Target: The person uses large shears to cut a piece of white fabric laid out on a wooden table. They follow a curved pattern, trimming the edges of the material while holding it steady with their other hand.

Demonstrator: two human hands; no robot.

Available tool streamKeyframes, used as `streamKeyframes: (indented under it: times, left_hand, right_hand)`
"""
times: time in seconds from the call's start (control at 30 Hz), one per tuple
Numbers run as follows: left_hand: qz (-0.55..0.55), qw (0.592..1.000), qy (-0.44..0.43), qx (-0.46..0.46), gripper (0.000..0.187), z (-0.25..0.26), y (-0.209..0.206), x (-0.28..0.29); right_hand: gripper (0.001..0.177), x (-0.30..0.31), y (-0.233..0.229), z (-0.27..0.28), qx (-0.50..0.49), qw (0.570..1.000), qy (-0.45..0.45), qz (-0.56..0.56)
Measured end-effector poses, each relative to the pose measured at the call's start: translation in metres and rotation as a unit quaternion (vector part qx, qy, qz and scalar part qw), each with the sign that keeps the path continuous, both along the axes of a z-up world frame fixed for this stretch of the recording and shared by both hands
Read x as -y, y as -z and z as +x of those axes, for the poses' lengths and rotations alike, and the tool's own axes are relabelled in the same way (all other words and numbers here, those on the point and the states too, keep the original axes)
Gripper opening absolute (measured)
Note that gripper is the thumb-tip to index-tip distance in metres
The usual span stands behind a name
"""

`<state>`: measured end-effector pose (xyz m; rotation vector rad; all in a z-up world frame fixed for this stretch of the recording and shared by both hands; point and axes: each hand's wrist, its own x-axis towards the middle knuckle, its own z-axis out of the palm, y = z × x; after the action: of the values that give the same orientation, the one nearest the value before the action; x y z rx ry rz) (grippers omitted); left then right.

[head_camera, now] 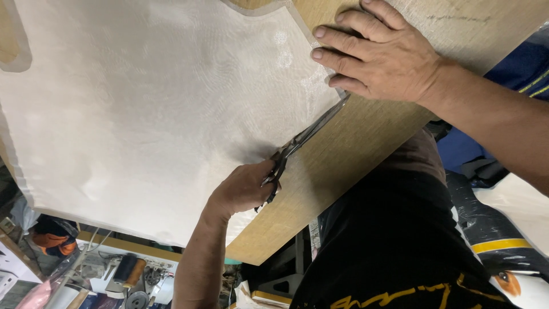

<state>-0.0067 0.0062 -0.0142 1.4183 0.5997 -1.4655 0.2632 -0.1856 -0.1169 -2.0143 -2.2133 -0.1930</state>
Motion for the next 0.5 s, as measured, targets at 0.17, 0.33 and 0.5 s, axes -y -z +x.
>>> streamKeyframes:
  times: [0.17,0.33,0.5]
  left_hand:
    - [-0.002,1.000,0.005,-0.001,0.014,0.005,-0.003,-0.001]
    - [0.003,1.000,-0.003,-0.031,0.014,0.014,-0.010,-0.003]
    - [0.021,0.999,-0.001,-0.033,0.009,0.012,-0.009,-0.001]
  right_hand:
    - [0.051,-0.001,-0.001,0.000,0.005,1.000,0.002,-0.001]
    - [0.053,0.000,0.000,-0.001,0.015,1.000,0.004,-0.007]
    - [0.051,0.000,0.001,0.000,-0.007,1.000,0.000,0.006]
